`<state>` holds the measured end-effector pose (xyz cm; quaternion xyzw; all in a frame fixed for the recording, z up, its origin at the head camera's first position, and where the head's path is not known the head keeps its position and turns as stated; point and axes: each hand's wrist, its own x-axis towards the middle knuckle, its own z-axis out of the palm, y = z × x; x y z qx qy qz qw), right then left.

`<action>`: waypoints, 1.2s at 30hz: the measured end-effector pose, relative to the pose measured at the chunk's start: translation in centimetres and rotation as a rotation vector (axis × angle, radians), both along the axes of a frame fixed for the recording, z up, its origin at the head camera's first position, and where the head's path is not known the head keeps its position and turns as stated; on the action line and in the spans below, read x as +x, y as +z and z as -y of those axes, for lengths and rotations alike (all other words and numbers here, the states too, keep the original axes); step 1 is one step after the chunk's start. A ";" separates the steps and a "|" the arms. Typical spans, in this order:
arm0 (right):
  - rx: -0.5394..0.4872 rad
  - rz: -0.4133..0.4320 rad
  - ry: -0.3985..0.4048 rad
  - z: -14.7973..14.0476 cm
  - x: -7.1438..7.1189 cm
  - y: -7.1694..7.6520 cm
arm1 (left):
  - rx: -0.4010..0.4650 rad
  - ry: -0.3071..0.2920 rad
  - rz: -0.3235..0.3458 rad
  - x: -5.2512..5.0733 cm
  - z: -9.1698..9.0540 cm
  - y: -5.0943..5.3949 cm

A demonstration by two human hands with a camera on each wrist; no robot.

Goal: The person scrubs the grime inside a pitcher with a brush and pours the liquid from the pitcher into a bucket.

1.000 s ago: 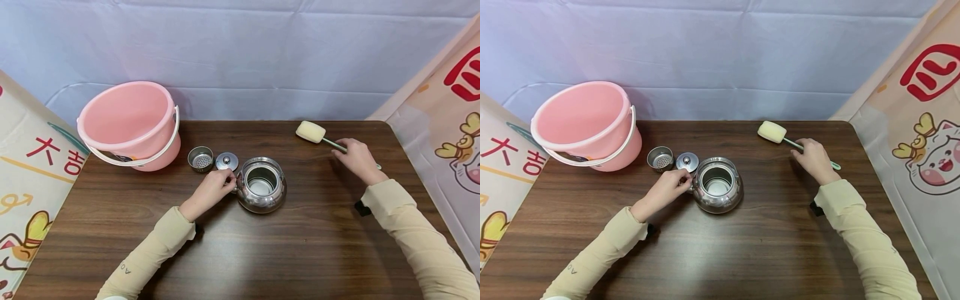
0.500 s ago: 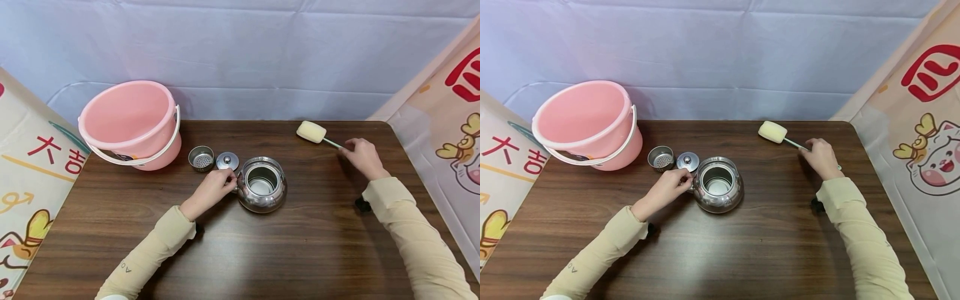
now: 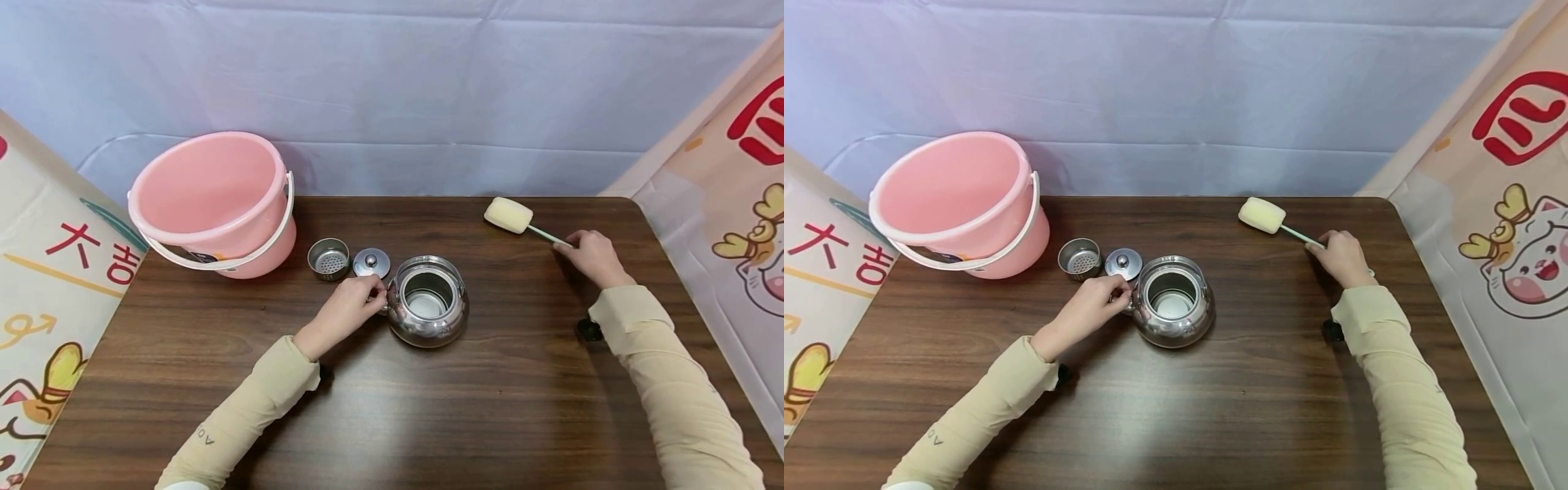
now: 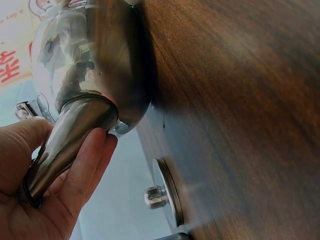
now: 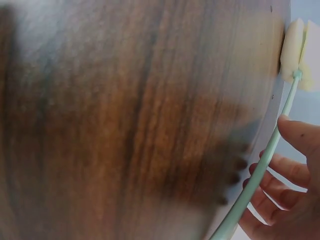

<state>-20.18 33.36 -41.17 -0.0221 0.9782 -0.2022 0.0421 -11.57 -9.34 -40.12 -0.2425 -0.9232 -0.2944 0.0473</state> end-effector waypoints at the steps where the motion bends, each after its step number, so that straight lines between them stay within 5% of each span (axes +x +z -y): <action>1: 0.003 0.002 0.004 0.0 0.0 0.0 | 0.001 -0.001 -0.001 0.0 0.0 0.0; 14: 0.017 -0.070 0.024 -0.4 0.0 -0.4 | 0.005 -0.008 -0.007 -0.1 0.0 -0.1; 36: 0.003 -0.048 0.006 0.0 0.3 1.8 | 0.010 -0.019 -0.019 -0.1 0.2 -0.2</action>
